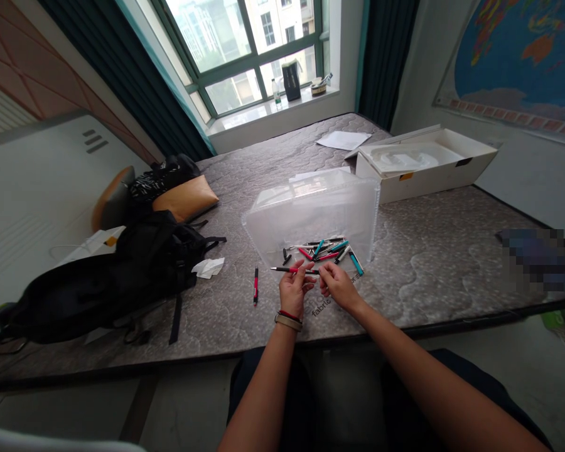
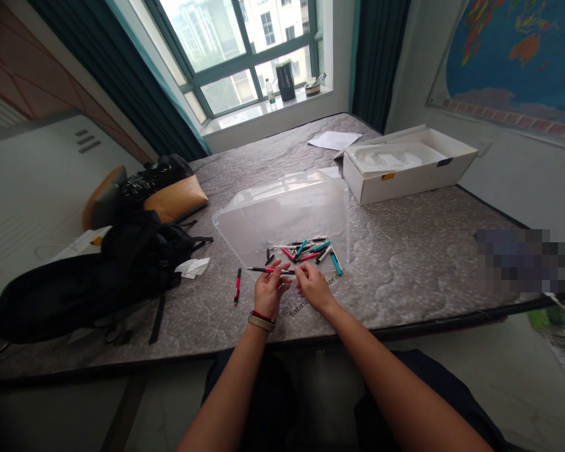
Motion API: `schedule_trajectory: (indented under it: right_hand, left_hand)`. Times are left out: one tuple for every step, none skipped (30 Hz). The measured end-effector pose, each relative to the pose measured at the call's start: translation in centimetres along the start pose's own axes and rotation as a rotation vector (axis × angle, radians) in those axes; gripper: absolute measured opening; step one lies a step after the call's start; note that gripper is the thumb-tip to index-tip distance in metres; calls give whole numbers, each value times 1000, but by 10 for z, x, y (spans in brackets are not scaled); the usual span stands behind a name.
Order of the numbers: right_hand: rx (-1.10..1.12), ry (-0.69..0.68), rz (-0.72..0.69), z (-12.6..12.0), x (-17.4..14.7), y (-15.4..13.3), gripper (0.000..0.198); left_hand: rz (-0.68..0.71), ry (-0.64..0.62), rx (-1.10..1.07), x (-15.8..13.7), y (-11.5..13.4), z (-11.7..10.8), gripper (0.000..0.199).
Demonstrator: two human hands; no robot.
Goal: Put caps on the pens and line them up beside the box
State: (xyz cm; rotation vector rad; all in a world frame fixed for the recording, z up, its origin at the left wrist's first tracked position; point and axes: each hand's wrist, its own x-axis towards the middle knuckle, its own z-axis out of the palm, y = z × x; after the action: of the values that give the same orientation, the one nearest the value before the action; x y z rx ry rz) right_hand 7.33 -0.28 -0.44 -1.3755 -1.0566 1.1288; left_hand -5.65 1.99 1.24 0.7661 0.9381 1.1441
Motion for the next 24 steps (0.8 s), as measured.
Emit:
schedule_trajectory:
  right_hand:
    - [-25,2,-23,0,0,1,45]
    - [-57,8,-38,0,1,1,48]
    - [-89,11,-42,0,1,2,52]
    - [-111,12,-35,0,2,3,56]
    - [-117,9,-19,-1,2,4,59]
    - [-103,6,-1,-1,3,4,60]
    - [-70,1,16,-1,3,4,60]
    - [-19,-1,32,-1,3,4,59]
    - [52,-7,53,-1,3,3,57]
    - [139,-19,82,0,3,2,55]
    - [232,-43,117,1,2,1,53]
    - [321,-76,150,2,1,0,52]
    - [397,-112,177,4,0,0,50]
    - [454,-146,194,6,-1,-1,48]
    - [488,-173,202,7,-3,-1,47]
    - [507,-192,206,9,-4,-1,46]
    - [516,-204,208,10,-5,-1,46]
    - [521,-214,211,11,-6,-2,46]
    - [524,-227,211,11,-7,-3,45]
    - [527,-242,206,11,-8,-5,45]
    - [525,-255,198,10,-10,-7,45]
    - [517,-267,191,10,-11,-9,46]
    - [504,-275,187,9,-11,-11,49]
    - [491,-279,187,8,-12,-13,54]
  left_hand:
    - [-5,-1,-3,0,0,0,54]
    - [-12,-2,-6,0,0,1,54]
    - [-19,-3,-9,0,-1,1,54]
    - [-24,-3,-13,0,-1,1,53]
    - [-28,-3,-18,0,-2,1,53]
    - [-28,-1,-23,0,-2,1,53]
    - [-26,3,-29,0,-2,1,54]
    - [-22,7,-37,0,-2,1,54]
    - [-19,11,-49,0,-2,1,54]
    - [-20,12,-65,0,-1,1,54]
    - [-27,8,-85,0,-1,0,54]
    - [-39,0,-110,0,-1,0,53]
    - [-55,-14,-139,0,-1,0,52]
    - [-70,-31,-167,1,-1,-1,50]
    - [-83,-46,-191,1,-1,-2,48]
    - [-92,-60,-210,1,-1,-2,47]
    - [-96,-73,-225,1,-1,-3,45]
    - [-98,-86,-236,0,-1,-4,44]
    - [-101,-98,-246,-1,-1,-4,42]
    - [-106,-108,-254,-2,-1,-4,42]
    - [-114,-118,-259,-3,0,-3,41]
    - [-123,-125,-259,-4,0,-3,40]
    - [-131,-130,-254,-6,1,-2,41]
    - [-135,-134,-246,-7,2,0,42]
